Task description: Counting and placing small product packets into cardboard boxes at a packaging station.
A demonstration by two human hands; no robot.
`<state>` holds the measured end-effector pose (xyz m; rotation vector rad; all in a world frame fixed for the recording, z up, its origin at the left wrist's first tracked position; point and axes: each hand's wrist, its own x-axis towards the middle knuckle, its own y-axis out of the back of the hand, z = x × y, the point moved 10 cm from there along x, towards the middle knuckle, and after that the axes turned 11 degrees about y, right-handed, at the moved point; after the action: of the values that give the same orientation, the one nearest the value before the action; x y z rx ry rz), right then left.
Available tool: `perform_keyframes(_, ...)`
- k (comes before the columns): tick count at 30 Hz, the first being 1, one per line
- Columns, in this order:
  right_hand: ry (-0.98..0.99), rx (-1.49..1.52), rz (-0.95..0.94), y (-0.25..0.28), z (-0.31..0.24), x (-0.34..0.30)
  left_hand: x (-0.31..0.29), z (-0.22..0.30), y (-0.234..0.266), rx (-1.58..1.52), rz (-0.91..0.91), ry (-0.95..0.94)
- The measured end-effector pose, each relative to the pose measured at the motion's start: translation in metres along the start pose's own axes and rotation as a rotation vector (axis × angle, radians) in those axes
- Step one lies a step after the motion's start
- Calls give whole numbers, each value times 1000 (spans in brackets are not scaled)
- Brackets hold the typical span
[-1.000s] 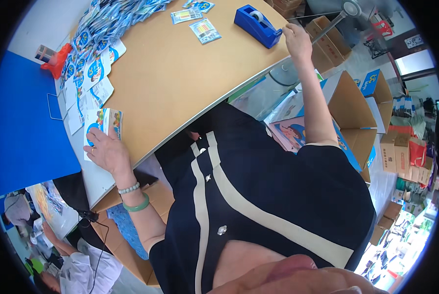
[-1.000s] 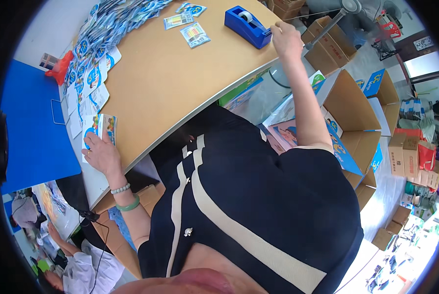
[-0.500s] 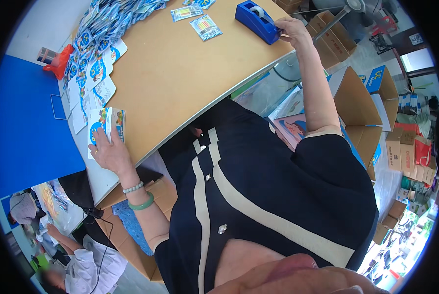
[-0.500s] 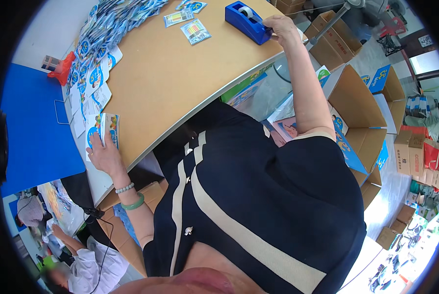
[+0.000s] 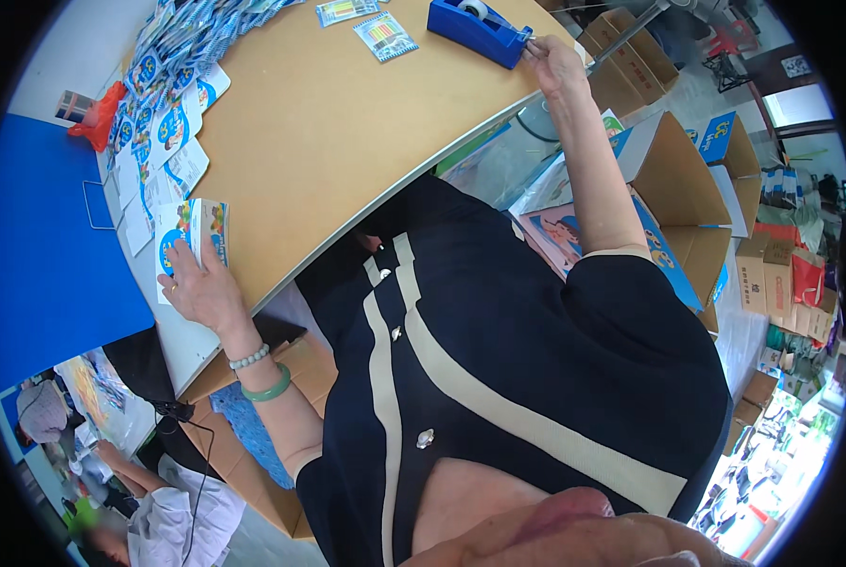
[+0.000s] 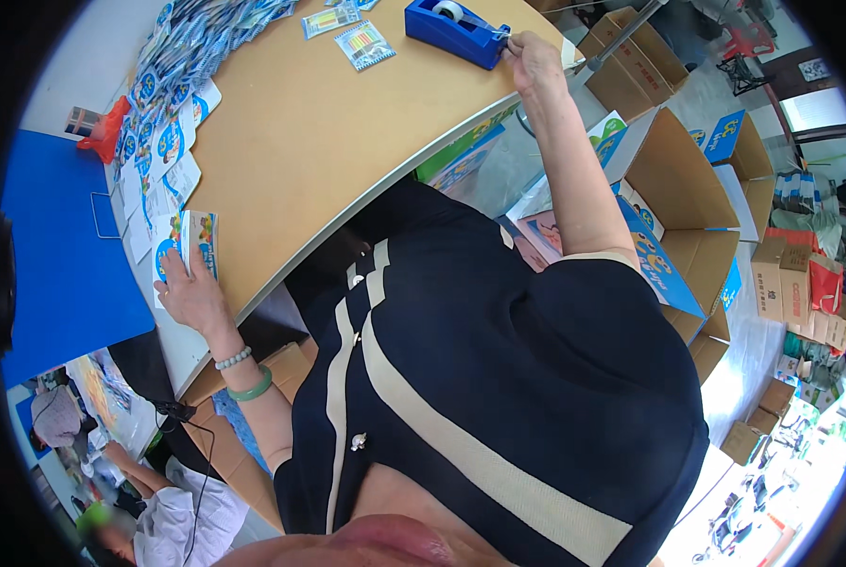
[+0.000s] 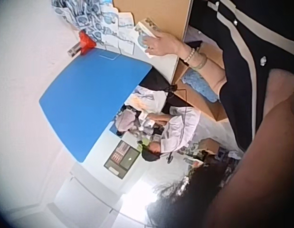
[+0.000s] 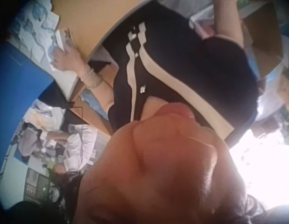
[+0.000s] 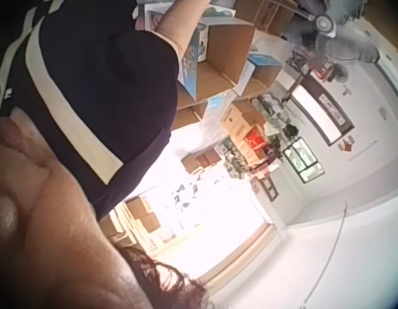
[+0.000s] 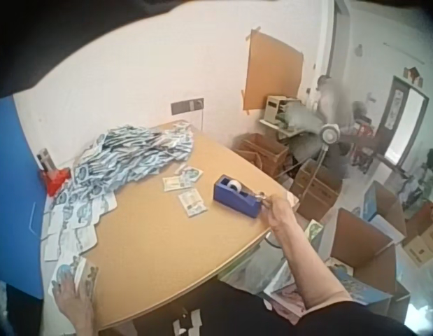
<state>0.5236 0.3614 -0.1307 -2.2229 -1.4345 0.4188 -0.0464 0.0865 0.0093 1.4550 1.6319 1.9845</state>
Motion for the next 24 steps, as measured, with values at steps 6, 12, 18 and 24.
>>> perform_keyframes(6, -79, -417, -165, -4, -5, -25, -16, -14, 5, -147, 23, -123)
perform_keyframes(12, -281, -309, -493, 2, 30, -9, -24, -53, -12, -350, 134, -86)
perform_keyframes(18, 1, -845, -383, -38, 6, -119, -36, -85, -1, -293, 273, -71)
perform_keyframes(24, -199, -475, -1069, -324, 89, -390, -47, -108, 5, -259, 323, 83)
